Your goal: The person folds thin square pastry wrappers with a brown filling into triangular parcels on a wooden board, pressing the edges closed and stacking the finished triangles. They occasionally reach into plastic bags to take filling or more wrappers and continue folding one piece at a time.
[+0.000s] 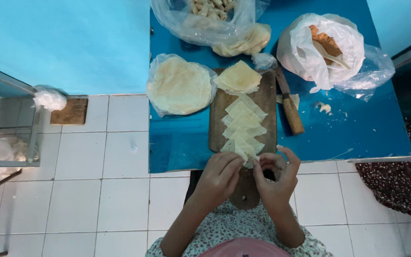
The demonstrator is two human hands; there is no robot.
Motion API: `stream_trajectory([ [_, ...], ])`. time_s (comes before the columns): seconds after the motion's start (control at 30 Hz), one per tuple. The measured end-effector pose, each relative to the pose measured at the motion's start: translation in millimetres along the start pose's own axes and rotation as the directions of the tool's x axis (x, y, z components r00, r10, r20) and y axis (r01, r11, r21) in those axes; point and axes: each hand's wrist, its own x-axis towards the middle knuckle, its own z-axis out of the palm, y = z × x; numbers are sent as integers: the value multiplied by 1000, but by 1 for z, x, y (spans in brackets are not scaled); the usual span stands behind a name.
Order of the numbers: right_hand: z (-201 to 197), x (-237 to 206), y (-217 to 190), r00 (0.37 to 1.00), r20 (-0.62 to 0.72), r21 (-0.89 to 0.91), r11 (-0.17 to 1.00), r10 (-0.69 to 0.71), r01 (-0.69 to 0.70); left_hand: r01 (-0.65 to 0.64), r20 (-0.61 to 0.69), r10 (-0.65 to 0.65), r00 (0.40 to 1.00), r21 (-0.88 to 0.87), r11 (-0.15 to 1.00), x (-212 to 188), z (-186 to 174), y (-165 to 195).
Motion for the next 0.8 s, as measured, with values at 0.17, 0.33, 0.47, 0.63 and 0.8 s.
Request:
stream_trajectory([
  [0.17,3,1,-5,993,10,-104,988,-117,117,-24,-16,24,1000,3,1000,-3,2,-4],
  [0.33,1,3,-4,911,179,-289,866,-371,409,-19,-45,18,999,-18,1000,-3,3,-6],
  [0.47,0,3,1,886,203,-203,867,-417,455,16,-26,-17,1000,-35,999,-5,1,-4],
  [0.63,-17,7,-6,904,301,-189,910,-305,369,-35,-2,35,999,-29,999,-6,-3,-7],
  [0.8,-39,32,-6,841,483,-80,945,-242,318,-41,97,42,994,-7,999,-6,-9,-9],
])
